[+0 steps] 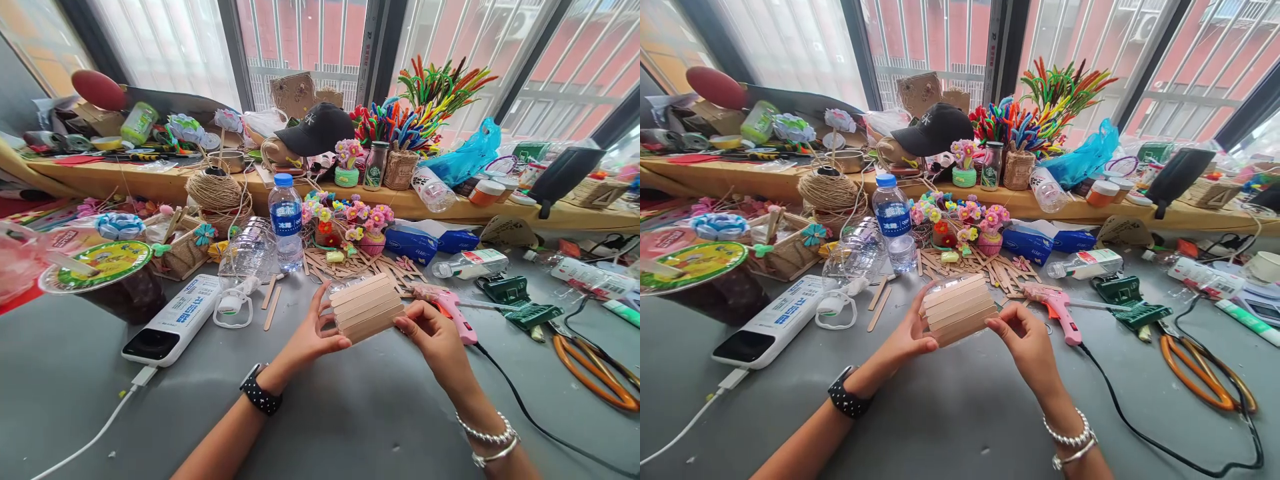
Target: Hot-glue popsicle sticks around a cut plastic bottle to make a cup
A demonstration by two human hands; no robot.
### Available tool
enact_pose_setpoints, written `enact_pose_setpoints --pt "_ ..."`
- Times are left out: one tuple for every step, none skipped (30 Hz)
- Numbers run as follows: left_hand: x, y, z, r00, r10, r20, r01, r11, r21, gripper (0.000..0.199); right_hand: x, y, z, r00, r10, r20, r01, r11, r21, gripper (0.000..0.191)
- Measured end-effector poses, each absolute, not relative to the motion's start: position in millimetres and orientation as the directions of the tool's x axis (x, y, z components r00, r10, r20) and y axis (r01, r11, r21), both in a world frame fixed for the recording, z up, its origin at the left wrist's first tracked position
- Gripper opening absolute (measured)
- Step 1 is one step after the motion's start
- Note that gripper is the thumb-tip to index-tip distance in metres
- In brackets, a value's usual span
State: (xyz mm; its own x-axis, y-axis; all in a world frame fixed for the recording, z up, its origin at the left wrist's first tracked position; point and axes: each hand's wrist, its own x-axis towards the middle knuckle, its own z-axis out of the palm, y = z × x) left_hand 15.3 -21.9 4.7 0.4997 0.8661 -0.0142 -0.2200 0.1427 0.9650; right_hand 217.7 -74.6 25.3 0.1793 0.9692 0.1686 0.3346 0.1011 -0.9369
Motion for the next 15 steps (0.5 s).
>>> enact_pose_setpoints --pt "14 -22 5 0.521 0.853 -0.025 -0.203 0.152 0.967 0.113 217 -74 25 0.189 0.968 0.163 0.334 0.092 -0.938 0.027" --pt "13 -22 6 0.538 0.842 -0.034 -0.179 0.154 0.972 0.115 216 -74 25 0.195 0.968 0.160 0.337 0.087 -0.937 0.027" --pt "11 -22 6 0.546 0.837 -0.040 -0.149 0.144 0.978 0.115 216 -74 24 0.198 0.967 0.160 0.342 0.085 -0.936 0.028" --pt "10 -21 6 0.543 0.839 -0.042 -0.114 0.123 0.986 0.116 215 -74 24 0.200 0.967 0.161 0.345 0.085 -0.935 0.028" --pt "8 -20 6 0.534 0.845 -0.042 -0.076 0.097 0.992 0.115 214 -74 23 0.200 0.967 0.161 0.347 0.084 -0.934 0.028" --pt "7 -19 6 0.522 0.852 -0.043 -0.035 0.072 0.997 0.114 213 -74 22 0.198 0.968 0.157 0.347 0.080 -0.934 0.029" --pt "5 -18 5 0.511 0.858 -0.047 0.009 0.050 0.999 0.112 213 -74 22 0.193 0.970 0.147 0.346 0.073 -0.935 0.029" --pt "3 -17 4 0.503 0.862 -0.055 0.052 0.033 0.998 0.112 213 -75 21 0.183 0.974 0.133 0.345 0.063 -0.937 0.030" --pt "2 -15 4 0.498 0.865 -0.064 0.093 0.020 0.995 0.111 213 -75 21 0.169 0.979 0.118 0.345 0.053 -0.937 0.030" --pt "1 -14 3 0.496 0.866 -0.072 0.129 0.008 0.992 0.111 213 -75 22 0.149 0.983 0.103 0.348 0.046 -0.937 0.031" --pt "0 -13 2 0.492 0.867 -0.077 0.158 -0.002 0.987 0.111 213 -75 22 0.125 0.988 0.092 0.353 0.043 -0.935 0.031" --pt "0 -12 1 0.488 0.870 -0.079 0.176 -0.010 0.984 0.110 213 -76 23 0.099 0.991 0.089 0.360 0.047 -0.932 0.031" --pt "-1 -11 0 0.484 0.871 -0.079 0.185 -0.014 0.983 0.108 213 -76 24 0.071 0.993 0.092 0.366 0.060 -0.929 0.032" --pt "-1 -10 0 0.484 0.872 -0.077 0.184 -0.015 0.983 0.106 212 -77 25 0.044 0.994 0.103 0.369 0.080 -0.926 0.033" --pt "-1 -10 0 0.486 0.870 -0.077 0.178 -0.013 0.984 0.105 212 -77 26 0.018 0.993 0.116 0.364 0.102 -0.926 0.034"
